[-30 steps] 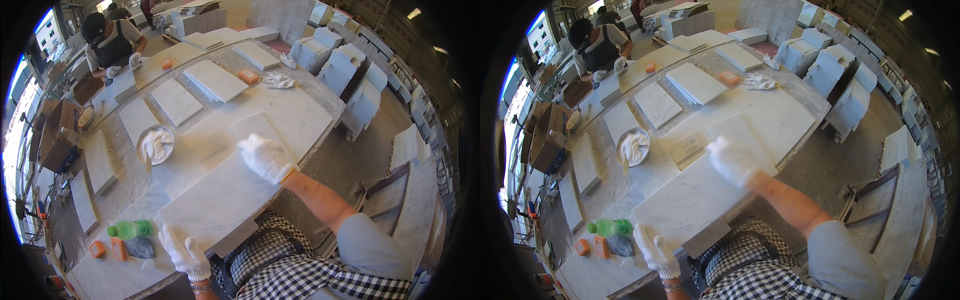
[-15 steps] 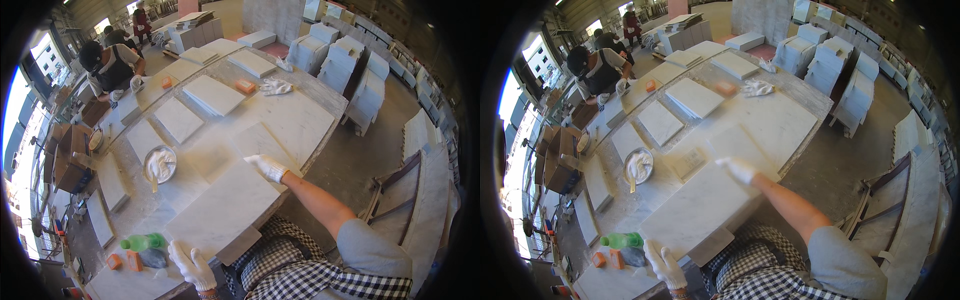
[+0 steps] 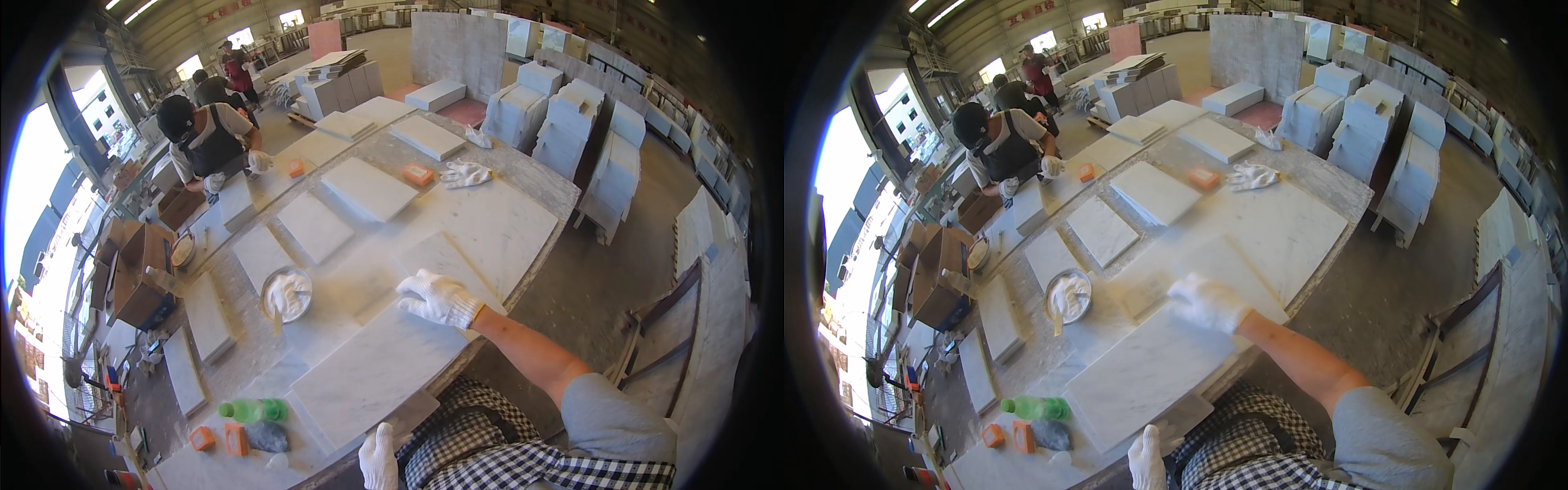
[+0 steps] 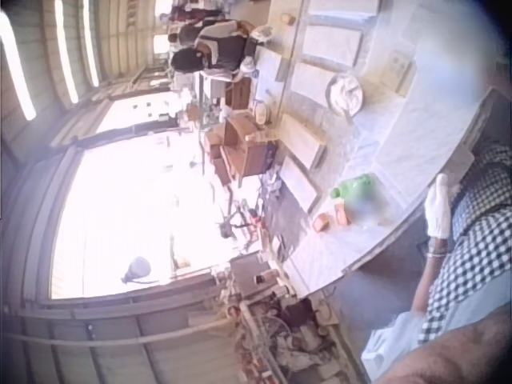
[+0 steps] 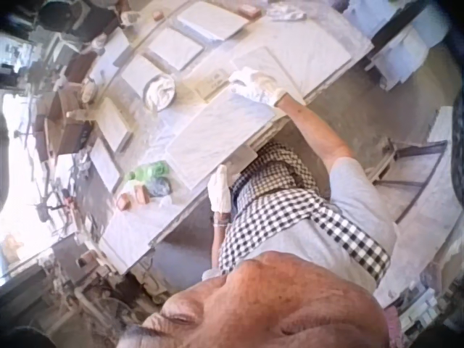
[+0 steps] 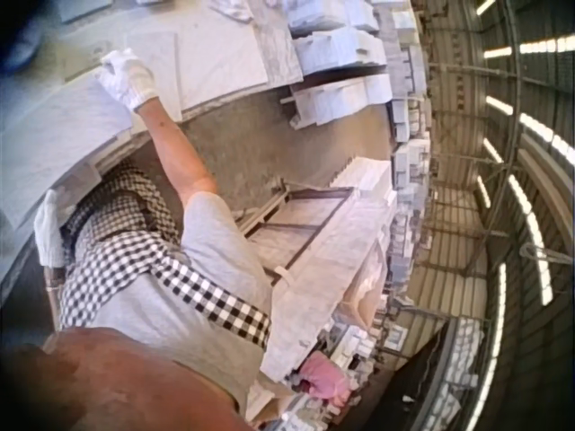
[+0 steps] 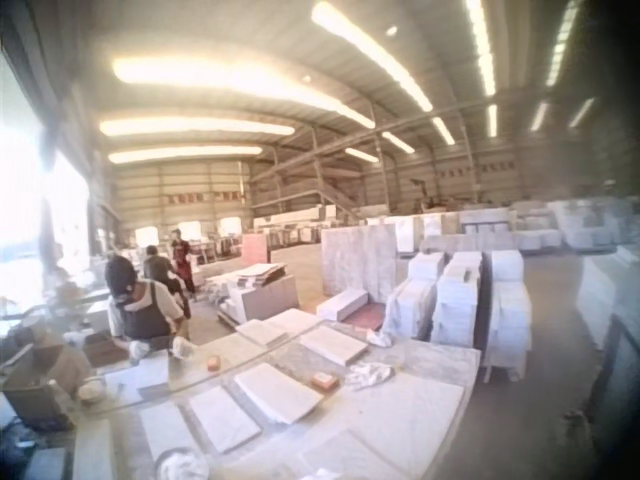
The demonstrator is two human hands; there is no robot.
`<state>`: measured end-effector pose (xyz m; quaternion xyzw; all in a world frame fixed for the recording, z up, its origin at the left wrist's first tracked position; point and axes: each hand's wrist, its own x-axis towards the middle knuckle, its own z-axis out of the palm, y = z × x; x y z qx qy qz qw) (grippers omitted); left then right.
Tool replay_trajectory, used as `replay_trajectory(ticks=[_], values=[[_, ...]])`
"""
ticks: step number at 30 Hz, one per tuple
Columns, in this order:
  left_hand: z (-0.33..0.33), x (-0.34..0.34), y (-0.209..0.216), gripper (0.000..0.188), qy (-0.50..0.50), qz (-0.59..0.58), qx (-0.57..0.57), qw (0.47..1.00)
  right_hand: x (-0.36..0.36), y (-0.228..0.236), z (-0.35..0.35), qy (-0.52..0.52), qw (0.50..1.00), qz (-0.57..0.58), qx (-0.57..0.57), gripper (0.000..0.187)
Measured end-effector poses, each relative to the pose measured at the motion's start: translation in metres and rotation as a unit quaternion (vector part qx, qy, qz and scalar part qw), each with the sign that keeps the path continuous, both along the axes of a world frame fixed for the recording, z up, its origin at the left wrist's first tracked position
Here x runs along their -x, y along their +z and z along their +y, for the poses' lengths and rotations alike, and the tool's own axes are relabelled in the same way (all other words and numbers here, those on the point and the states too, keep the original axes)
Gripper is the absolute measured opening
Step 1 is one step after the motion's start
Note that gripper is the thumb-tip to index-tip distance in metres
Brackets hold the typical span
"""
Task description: The person handles white rectangular tiles at a workbench, wiping surfaces with gloved hands and using a small metal scraper to remove residue. Tiles are turned over and stacked after treatment. A coworker performs similar finishing work across the table.
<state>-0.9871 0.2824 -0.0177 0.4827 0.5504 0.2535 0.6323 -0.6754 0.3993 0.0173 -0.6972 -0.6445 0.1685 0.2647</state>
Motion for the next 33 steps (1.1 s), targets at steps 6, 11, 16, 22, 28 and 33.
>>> replay_trajectory(ticks=[6, 11, 16, 22, 28, 33], values=[[0.004, 0.008, -0.037, 0.054, 0.022, -0.059, 0.164, 0.984, -0.011, -0.006, -0.069, -0.061, 0.995, 0.076, 0.02, 0.032], [-0.01, -0.009, -0.052, 0.048, 0.09, -0.25, 0.142, 0.954, -0.013, -0.037, -0.16, -0.228, 0.863, 0.448, 0.045, 0.037], [0.0, -0.023, -0.031, 0.042, 0.106, -0.281, 0.194, 0.934, -0.01, -0.067, -0.205, -0.125, 0.767, 0.615, 0.134, 0.078], [0.005, -0.034, 0.031, 0.042, -0.07, -0.163, 0.064, 0.982, -0.013, -0.072, -0.212, -0.076, 0.754, 0.643, 0.109, 0.101], [0.036, -0.064, 0.059, 0.055, -0.319, -0.039, -0.115, 0.94, -0.04, -0.047, -0.191, -0.073, 0.61, 0.788, -0.052, 0.093], [0.043, -0.04, 0.046, 0.044, -0.2, 0.018, -0.497, 0.844, -0.084, -0.031, -0.165, -0.057, 0.651, 0.752, -0.081, 0.076]])
